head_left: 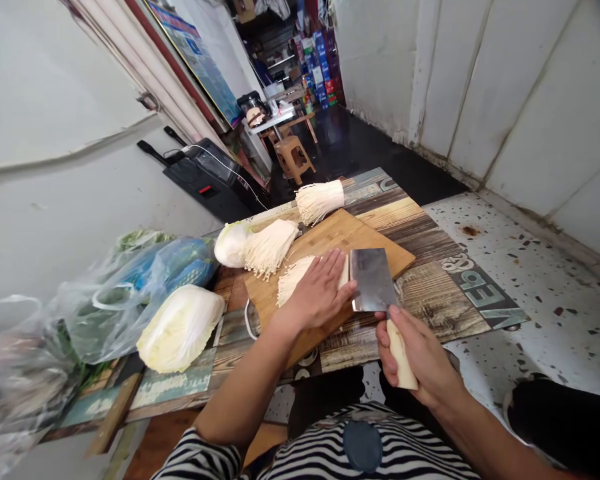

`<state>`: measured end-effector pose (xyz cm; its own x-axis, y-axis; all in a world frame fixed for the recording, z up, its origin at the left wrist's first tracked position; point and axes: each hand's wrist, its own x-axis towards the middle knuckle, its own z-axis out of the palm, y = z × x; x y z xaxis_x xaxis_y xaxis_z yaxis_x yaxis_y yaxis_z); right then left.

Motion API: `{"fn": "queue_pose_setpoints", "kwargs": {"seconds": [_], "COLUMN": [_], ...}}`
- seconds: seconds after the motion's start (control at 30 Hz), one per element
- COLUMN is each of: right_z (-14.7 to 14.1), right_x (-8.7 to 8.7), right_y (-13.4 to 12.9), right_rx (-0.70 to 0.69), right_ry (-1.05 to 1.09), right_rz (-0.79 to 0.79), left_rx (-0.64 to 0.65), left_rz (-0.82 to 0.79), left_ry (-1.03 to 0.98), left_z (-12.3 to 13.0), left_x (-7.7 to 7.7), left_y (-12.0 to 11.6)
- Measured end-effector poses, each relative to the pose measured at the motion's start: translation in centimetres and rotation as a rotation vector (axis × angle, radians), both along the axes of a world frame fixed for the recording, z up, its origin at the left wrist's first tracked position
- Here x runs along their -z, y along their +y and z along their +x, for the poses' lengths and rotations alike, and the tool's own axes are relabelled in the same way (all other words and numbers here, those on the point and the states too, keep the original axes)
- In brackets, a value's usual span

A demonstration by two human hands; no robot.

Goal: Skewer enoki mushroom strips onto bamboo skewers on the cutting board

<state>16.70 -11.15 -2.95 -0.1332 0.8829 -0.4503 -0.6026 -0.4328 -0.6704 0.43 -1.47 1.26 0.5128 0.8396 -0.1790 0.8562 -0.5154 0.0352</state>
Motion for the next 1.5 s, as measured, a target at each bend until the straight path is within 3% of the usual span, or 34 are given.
{"fn": "queue_pose_setpoints", "kwargs": {"seconds": [0.53,1.5], "right_z": [-0.5,-0.7], "right_x": [0.1,-0.2], "right_y": [-0.4,0.7], "right_rx": [-0.005,-0.006], "right_ry": [-0.042,-0.071], "right_rz": [-0.018,-0.011], "left_rx": [0.030,-0.004], "left_rz": [0.067,0.002], "left_ry": [-0.014,-0.047], "left_z": [-0.2,0.0], "left_x": [0.8,0.6], "left_y": [-0.2,-0.4]}}
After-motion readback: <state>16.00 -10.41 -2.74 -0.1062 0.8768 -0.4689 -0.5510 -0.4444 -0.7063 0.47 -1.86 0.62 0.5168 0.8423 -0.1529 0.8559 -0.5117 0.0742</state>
